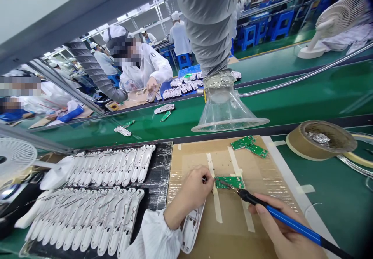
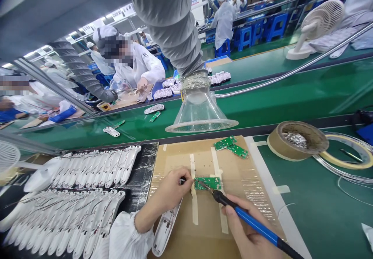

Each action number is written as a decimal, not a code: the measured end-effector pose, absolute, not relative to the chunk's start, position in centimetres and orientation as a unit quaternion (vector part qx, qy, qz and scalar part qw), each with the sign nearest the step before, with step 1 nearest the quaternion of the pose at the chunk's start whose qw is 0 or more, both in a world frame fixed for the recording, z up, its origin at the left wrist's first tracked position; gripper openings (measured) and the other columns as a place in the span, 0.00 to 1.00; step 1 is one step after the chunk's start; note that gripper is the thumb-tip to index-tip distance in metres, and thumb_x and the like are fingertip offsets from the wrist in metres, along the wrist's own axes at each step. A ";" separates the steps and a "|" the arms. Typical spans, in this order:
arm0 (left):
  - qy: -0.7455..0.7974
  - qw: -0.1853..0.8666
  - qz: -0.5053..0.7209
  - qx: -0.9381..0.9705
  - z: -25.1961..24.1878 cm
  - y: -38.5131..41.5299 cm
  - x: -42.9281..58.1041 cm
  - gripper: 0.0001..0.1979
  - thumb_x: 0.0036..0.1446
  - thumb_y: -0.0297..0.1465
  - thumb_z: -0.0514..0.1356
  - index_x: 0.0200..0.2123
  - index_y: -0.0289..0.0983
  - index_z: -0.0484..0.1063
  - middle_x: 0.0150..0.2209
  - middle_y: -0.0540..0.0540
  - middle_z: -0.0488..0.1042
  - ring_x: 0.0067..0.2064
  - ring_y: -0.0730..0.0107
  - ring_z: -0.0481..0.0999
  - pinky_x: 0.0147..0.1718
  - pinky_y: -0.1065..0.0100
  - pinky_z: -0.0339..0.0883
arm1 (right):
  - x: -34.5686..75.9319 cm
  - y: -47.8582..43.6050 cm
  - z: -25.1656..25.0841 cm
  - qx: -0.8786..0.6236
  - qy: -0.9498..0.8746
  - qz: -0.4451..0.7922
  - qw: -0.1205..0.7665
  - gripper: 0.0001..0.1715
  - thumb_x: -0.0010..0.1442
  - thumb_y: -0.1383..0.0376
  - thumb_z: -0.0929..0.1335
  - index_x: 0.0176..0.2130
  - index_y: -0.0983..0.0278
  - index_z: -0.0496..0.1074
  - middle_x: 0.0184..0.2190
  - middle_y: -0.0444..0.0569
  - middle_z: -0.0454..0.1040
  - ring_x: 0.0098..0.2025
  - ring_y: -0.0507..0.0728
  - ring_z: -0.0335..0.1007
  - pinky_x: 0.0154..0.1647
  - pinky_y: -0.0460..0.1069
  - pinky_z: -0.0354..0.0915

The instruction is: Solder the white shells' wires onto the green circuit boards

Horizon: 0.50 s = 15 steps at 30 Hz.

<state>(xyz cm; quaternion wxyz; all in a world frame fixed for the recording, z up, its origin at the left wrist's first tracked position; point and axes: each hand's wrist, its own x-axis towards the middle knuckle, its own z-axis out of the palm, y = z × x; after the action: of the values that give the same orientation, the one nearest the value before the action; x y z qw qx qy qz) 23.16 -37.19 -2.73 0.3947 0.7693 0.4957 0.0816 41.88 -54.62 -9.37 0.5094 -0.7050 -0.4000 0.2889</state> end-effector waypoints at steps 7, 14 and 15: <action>0.501 0.392 0.079 0.768 -2.7 -37.1 23.3 0.10 0.57 0.23 0.57 0.25 0.39 0.66 0.32 0.50 0.75 0.37 0.64 0.74 0.40 0.63 0.62 | 41.0 -54.1 -7.8 -0.713 -0.377 0.284 0.518 0.18 0.68 0.47 0.71 0.45 0.55 0.85 0.37 0.47 0.86 0.39 0.59 0.86 0.36 0.42 0.80; 0.503 0.387 0.081 0.768 -2.7 -37.1 23.4 0.10 0.58 0.23 0.58 0.25 0.40 0.65 0.31 0.50 0.75 0.37 0.64 0.74 0.39 0.64 0.62 | 41.3 -54.1 -8.2 -0.699 -0.409 0.261 0.526 0.14 0.69 0.51 0.72 0.46 0.53 0.85 0.38 0.45 0.86 0.37 0.58 0.87 0.35 0.40 0.79; 0.504 0.387 0.081 0.768 -2.7 -37.1 23.4 0.11 0.57 0.23 0.58 0.25 0.40 0.66 0.31 0.50 0.74 0.37 0.64 0.74 0.39 0.64 0.62 | 41.4 -54.2 -8.3 -0.699 -0.413 0.256 0.525 0.13 0.69 0.52 0.72 0.46 0.53 0.84 0.39 0.45 0.86 0.38 0.58 0.87 0.36 0.40 0.79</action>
<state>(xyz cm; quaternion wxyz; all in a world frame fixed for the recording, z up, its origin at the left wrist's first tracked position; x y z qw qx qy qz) 23.40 -37.11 -2.68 0.3866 0.7683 0.5037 0.0809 41.44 -54.16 -8.34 0.5251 -0.6990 -0.4125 0.2558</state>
